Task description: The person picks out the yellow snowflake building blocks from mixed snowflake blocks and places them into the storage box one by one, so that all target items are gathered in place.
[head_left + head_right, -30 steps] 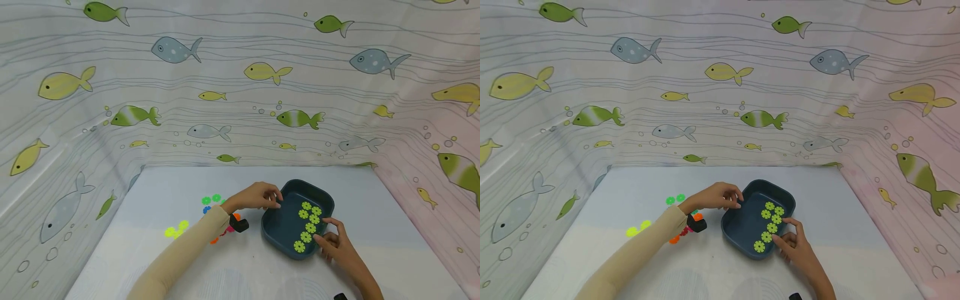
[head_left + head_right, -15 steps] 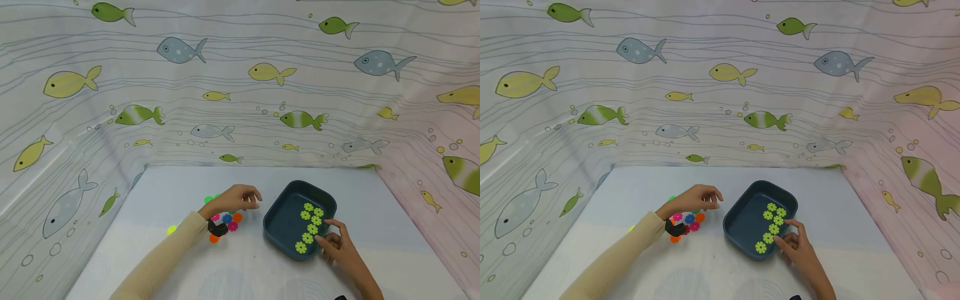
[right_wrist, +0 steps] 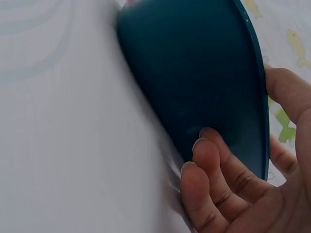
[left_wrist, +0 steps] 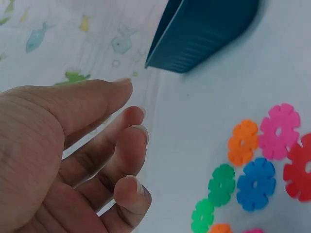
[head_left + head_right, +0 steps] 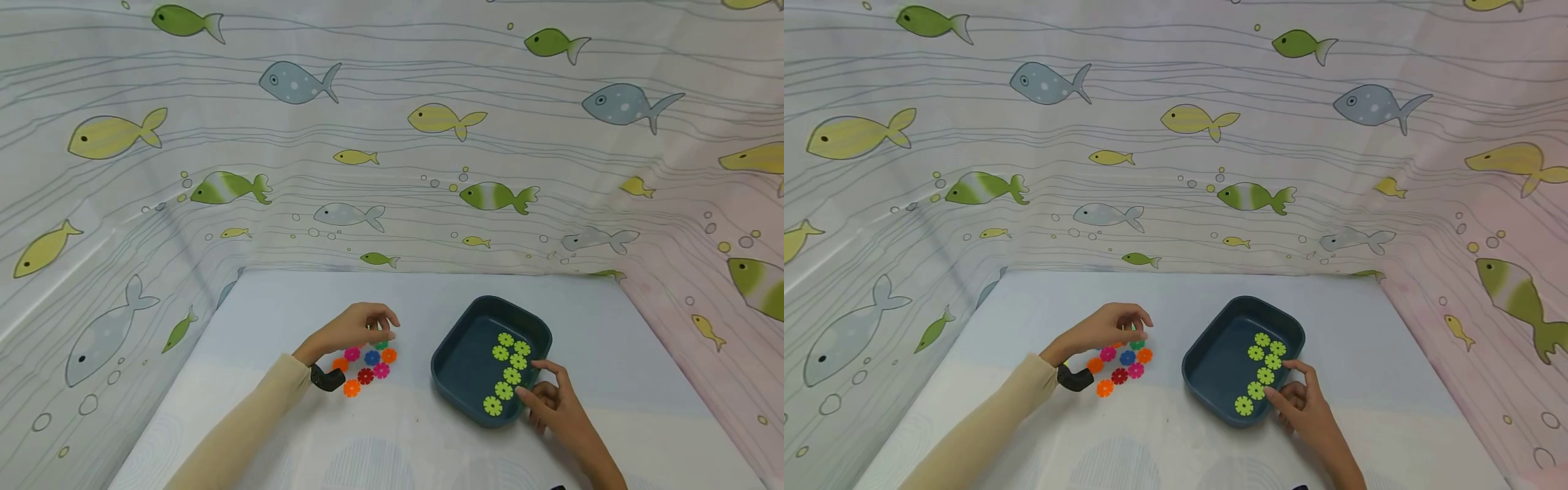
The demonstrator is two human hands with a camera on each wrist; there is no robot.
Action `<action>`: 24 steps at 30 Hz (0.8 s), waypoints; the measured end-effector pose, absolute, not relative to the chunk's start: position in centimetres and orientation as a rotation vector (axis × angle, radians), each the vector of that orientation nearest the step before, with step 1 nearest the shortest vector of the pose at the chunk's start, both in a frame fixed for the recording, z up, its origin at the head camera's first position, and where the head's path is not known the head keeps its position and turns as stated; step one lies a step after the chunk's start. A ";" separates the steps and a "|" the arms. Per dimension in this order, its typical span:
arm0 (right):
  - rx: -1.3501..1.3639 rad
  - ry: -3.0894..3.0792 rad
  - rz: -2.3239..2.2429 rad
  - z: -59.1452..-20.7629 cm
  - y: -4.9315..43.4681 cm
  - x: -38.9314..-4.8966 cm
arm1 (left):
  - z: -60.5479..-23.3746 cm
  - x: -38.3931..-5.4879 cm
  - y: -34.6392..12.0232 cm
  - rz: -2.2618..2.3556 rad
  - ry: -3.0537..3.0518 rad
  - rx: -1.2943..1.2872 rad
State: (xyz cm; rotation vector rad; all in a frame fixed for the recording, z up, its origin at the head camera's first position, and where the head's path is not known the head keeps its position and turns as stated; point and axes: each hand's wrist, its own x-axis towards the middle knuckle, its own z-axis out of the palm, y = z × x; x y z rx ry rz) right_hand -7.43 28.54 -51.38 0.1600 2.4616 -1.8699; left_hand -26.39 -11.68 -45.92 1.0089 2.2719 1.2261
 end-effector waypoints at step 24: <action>0.237 2.476 -1.830 -50.4 28.4 -7.5 | -47.3 -24.8 -19.0 1.244 2.398 0.819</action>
